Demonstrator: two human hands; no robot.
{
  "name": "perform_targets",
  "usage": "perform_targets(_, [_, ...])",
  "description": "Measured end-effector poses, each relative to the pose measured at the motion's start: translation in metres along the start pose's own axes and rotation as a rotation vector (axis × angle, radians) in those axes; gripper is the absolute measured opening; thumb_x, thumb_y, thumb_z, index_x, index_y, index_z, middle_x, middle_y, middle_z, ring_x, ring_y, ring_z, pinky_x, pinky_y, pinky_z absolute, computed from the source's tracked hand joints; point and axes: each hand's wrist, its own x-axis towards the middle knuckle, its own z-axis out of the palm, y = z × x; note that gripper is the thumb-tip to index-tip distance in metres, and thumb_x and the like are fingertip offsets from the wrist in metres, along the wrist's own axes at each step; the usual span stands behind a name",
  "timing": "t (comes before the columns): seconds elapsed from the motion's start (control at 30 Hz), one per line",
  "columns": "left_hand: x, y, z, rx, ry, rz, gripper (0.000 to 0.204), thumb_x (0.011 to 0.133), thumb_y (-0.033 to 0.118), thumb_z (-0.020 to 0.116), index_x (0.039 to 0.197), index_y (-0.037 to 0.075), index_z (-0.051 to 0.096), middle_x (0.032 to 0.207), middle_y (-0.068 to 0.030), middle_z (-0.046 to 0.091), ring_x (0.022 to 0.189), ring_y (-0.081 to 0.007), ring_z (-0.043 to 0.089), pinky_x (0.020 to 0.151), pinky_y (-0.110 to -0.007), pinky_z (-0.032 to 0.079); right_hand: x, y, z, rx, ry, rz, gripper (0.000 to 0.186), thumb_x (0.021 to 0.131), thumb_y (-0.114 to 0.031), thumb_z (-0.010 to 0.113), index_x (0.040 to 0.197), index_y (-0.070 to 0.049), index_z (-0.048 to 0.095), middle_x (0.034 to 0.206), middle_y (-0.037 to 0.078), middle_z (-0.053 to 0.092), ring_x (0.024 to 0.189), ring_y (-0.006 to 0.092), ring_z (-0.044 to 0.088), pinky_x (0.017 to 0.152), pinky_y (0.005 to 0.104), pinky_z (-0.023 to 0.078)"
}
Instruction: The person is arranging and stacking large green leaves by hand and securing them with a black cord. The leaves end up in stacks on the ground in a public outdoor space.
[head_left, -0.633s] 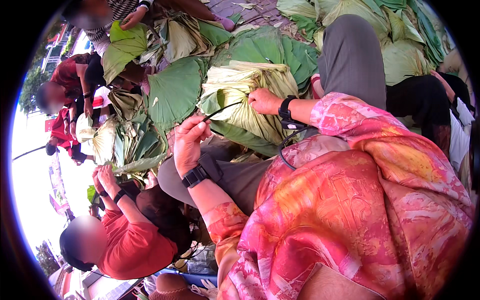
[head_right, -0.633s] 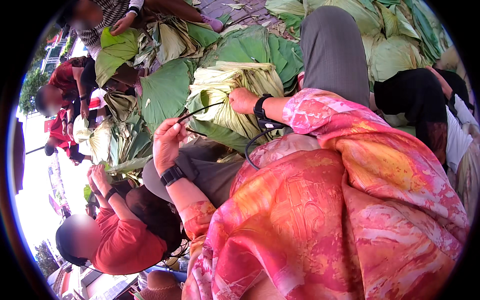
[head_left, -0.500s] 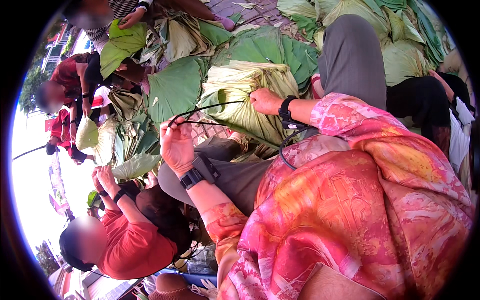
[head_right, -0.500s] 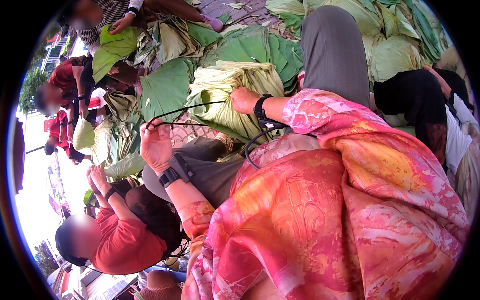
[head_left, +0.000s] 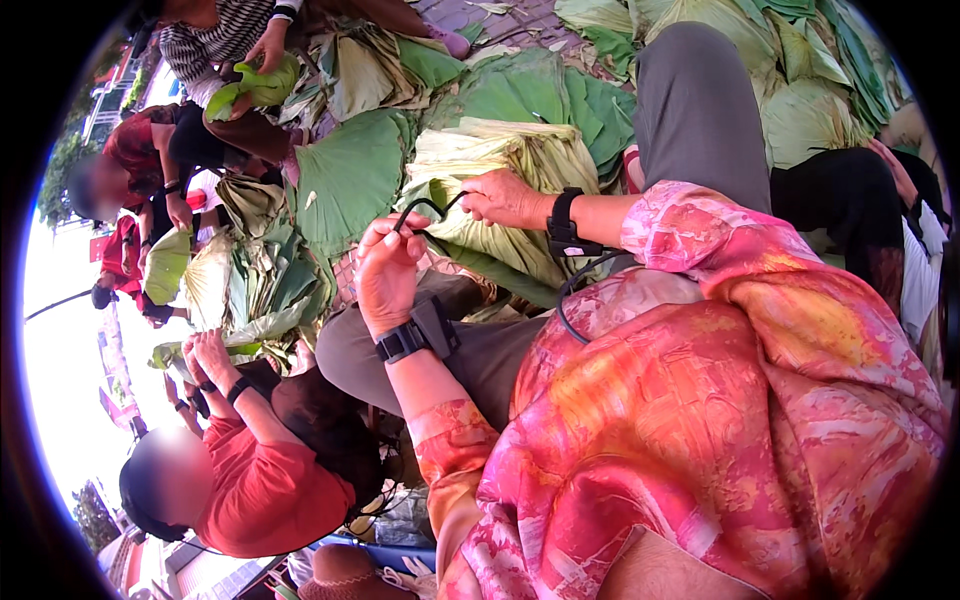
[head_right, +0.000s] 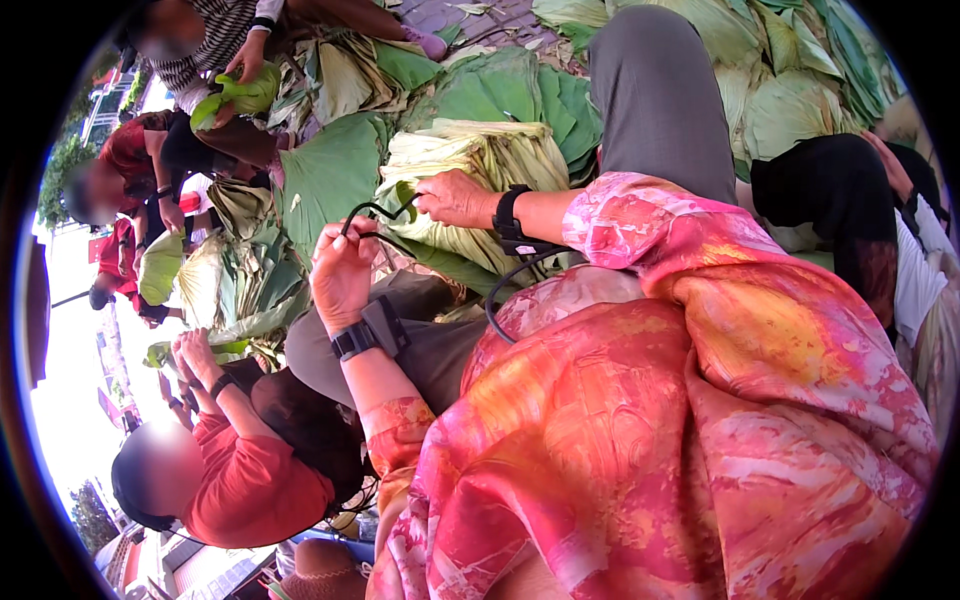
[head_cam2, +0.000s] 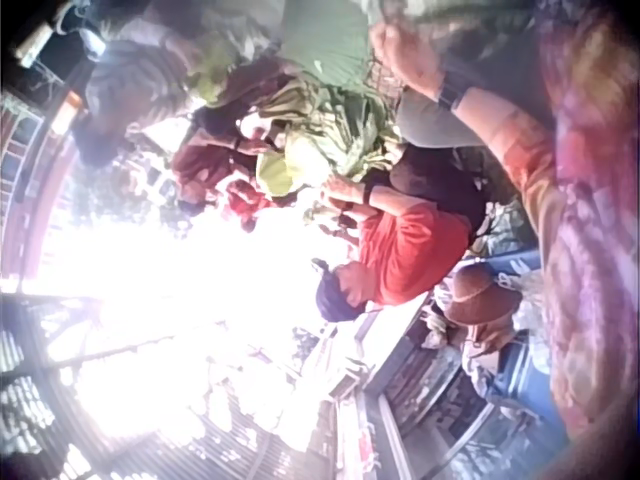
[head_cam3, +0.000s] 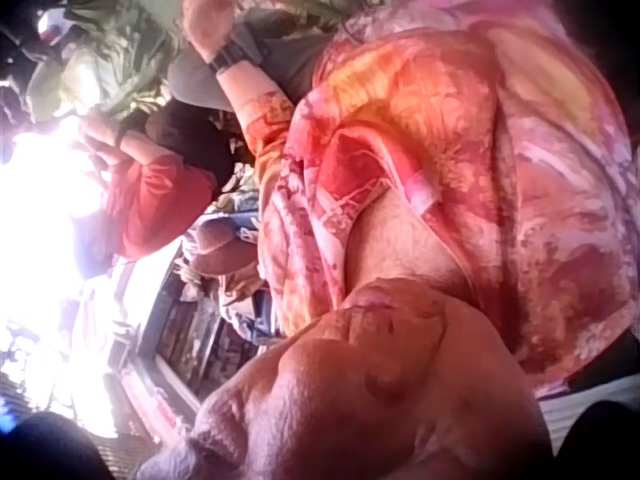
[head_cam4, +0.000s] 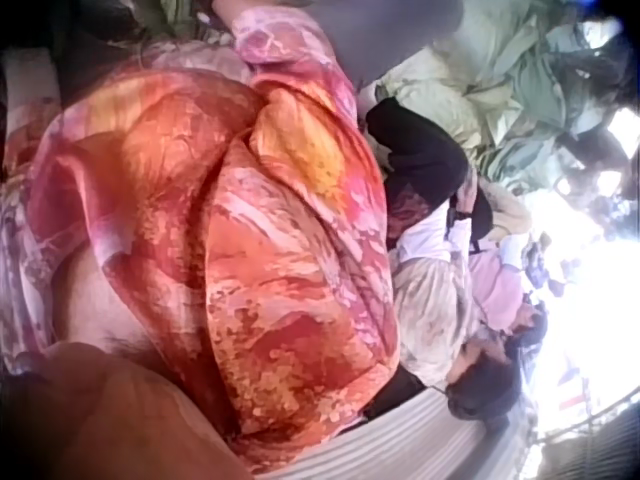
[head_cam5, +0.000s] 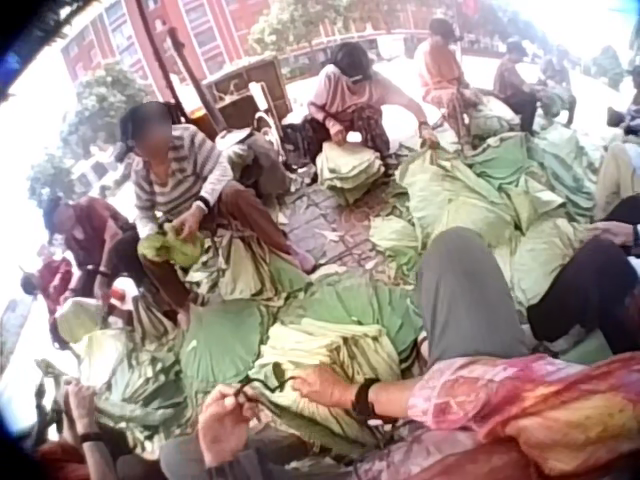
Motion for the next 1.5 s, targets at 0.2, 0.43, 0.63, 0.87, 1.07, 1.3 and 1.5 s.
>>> perform_targets(0.2, [-0.001,-0.001,-0.002,-0.014,0.124,0.029,0.014,0.087,0.013,0.057,0.092,0.0,0.059,0.107,-0.0163,0.058,0.074,-0.0174,0.049,0.07,-0.028,0.04,0.001,-0.066,-0.003,0.198,-0.062,-0.119,0.019,0.087,-0.016,0.051,0.082,0.001,0.059,0.063,0.008,0.061,0.056,0.015,0.061,0.056,0.0288,0.05])
perform_targets(0.43, [0.005,-0.002,-0.001,-0.055,0.156,0.104,0.014,0.086,0.01,0.058,0.095,0.0,0.059,0.102,-0.0175,0.061,0.072,-0.0158,0.051,0.068,-0.027,0.042,0.016,-0.055,-0.019,0.312,0.041,0.01,0.019,0.087,-0.017,0.054,0.085,0.001,0.061,0.066,0.008,0.063,0.056,0.0122,0.061,0.055,0.0264,0.05])
perform_targets(0.63, [0.01,-0.012,0.013,0.392,0.29,-0.067,0.026,0.083,0.007,0.061,0.109,0.002,0.057,0.087,-0.0061,0.062,0.064,-0.009,0.051,0.061,-0.021,0.042,0.011,-0.112,-0.036,0.385,-0.215,-0.113,0.022,0.091,-0.02,0.054,0.087,0.0,0.061,0.069,0.004,0.062,0.059,0.0084,0.059,0.055,0.0223,0.049])
perform_targets(0.87, [0.022,-0.043,0.012,0.658,0.301,-0.268,0.018,0.087,0.019,0.061,0.081,0.003,0.066,0.065,0.0014,0.059,0.054,-0.0053,0.047,0.052,-0.021,0.037,0.02,-0.103,-0.047,0.414,0.01,-0.116,0.02,0.087,-0.017,0.058,0.094,0.001,0.06,0.072,0.007,0.064,0.061,0.0108,0.061,0.057,0.0238,0.05])
perform_targets(1.07, [0.027,-0.036,0.013,0.43,0.343,-0.18,0.019,0.088,0.019,0.059,0.083,0.002,0.065,0.071,-0.0038,0.063,0.058,-0.0081,0.051,0.053,-0.021,0.038,0.009,-0.028,-0.009,-0.252,0.037,-0.329,0.021,0.075,-0.012,0.065,0.094,-0.006,0.059,0.091,0.007,0.061,0.08,0.0208,0.061,0.07,0.0337,0.05])
perform_targets(1.3, [0.017,-0.024,0.002,0.373,0.383,-0.15,0.021,0.09,0.019,0.059,0.084,0.0,0.063,0.073,-0.0078,0.062,0.061,-0.0115,0.052,0.054,-0.021,0.039,0.008,0.055,-0.026,-0.919,0.119,-0.29,0.007,0.069,-0.009,0.058,0.07,-0.014,0.063,0.097,0.004,0.054,0.094,0.0277,0.051,0.075,0.0414,0.045])
perform_targets(1.5, [0.018,-0.025,-0.004,0.39,0.398,-0.128,0.021,0.089,0.018,0.059,0.093,-0.002,0.065,0.076,-0.0077,0.064,0.061,-0.0096,0.051,0.055,-0.02,0.039,0.006,0.056,-0.028,-0.746,0.061,-0.093,0.012,0.071,-0.008,0.055,0.073,-0.014,0.065,0.091,0.007,0.056,0.093,0.0286,0.05,0.077,0.0399,0.044])
